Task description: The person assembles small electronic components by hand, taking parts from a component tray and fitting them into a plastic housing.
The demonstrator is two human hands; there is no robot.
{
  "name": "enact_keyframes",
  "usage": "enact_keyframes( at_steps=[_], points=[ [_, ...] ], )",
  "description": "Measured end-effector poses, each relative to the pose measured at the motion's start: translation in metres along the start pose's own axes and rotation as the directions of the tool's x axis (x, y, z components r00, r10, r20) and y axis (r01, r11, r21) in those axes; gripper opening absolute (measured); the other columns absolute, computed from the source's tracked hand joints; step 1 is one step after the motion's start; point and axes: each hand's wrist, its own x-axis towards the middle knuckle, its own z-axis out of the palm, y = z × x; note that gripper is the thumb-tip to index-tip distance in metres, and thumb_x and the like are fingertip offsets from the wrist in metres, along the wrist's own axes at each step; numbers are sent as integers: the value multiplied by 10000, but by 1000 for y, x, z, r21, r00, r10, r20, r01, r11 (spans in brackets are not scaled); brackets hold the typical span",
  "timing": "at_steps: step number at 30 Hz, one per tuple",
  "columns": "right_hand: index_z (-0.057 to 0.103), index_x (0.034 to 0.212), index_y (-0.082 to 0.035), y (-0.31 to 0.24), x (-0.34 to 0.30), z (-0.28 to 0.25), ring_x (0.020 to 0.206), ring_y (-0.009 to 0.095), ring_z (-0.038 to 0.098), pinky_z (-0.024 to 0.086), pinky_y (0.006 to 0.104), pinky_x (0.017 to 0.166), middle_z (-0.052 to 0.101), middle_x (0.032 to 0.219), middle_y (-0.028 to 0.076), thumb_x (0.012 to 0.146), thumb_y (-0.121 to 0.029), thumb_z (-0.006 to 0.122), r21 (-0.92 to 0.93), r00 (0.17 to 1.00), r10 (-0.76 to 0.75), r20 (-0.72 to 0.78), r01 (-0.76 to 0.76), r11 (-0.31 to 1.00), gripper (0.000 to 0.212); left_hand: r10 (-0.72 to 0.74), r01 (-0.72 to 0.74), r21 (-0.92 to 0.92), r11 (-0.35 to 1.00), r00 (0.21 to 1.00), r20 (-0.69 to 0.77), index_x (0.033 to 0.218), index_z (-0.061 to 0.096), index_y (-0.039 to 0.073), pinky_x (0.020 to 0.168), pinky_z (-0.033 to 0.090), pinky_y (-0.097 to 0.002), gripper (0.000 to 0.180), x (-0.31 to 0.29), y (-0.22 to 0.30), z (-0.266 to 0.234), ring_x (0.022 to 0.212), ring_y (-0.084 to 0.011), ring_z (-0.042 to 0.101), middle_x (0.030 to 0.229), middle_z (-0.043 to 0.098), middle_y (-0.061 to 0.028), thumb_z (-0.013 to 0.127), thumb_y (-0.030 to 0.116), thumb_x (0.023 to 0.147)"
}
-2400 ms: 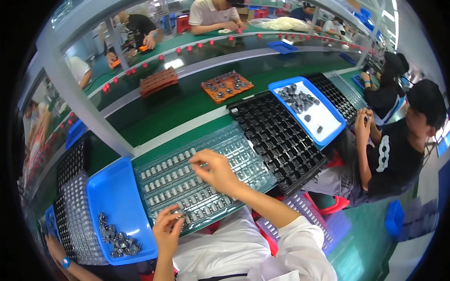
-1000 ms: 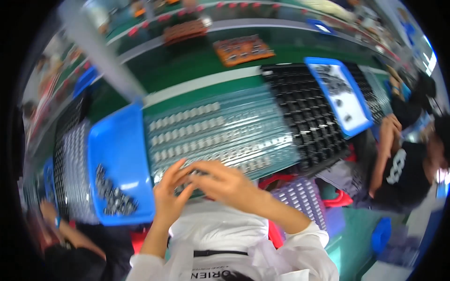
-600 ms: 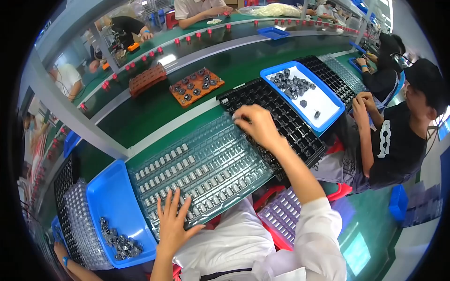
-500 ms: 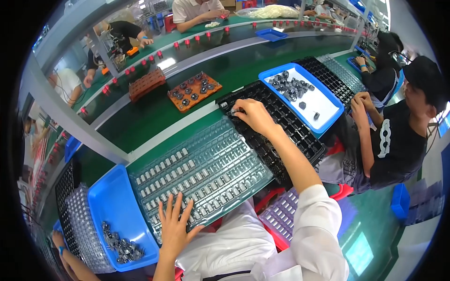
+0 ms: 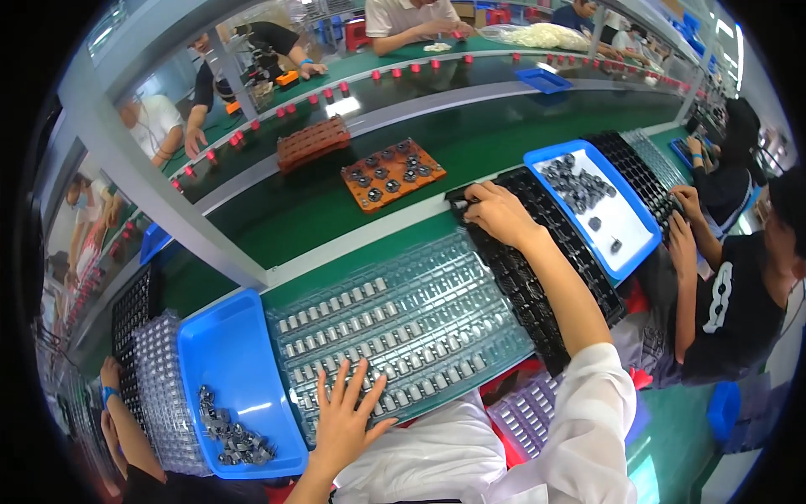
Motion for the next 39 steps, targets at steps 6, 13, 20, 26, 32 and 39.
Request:
enact_keyframes(
  at_steps=[6,13,20,26,32,39],
  points=[
    [613,1118,45,-32,75,47,887,214,670,540,288,749,640,1068,163,926,-149,575,821,810,550,200,-445,356,275,27,-27,9,1000,1000,1,1350,499,184,1084,159,-622,671,1,-1,0,1366,-381,281,1470,347,-150,698,470,776],
    [541,1067,-101,-42,161,141,564,232,594,500,377,443,606,832,111,844,-254,608,802,306,742,596,-182,-569,279,-6,7,-53,999,1000,25,1333,516,159,1099,114,-616,664,2,1,0,1362,-398,274,1474,341,-159,718,427,760],
    [601,909,-3,-56,177,162,631,229,633,585,370,561,614,812,108,807,-143,686,852,310,793,524,-179,-493,193,8,-7,-36,999,1000,14,1315,524,129,1092,112,-636,653,1,5,-2,1352,-404,282,1456,354,-179,720,405,756],
    [589,883,23,-56,186,173,597,204,620,586,351,518,609,733,107,817,-88,669,855,213,941,262,-504,-124,152,34,-34,-17,999,999,4,1319,521,132,1089,107,-642,658,1,5,2,1350,-406,283,1455,353,-182,719,407,755],
    [559,833,0,-78,177,163,556,202,605,571,355,492,609,738,103,818,-95,672,921,291,877,382,-47,-386,149,16,-17,54,998,1000,18,1347,500,175,1080,112,-657,668,3,2,4,1371,-381,260,1468,342,-152,683,478,780],
    [585,971,-20,-99,99,77,807,226,661,558,318,723,638,917,106,842,-226,684,939,715,629,305,-116,-324,262,-51,46,-56,997,995,-83,1375,469,145,1108,104,-609,707,-4,-1,-5,1371,-372,281,1473,345,-161,709,421,770]
  ],
)
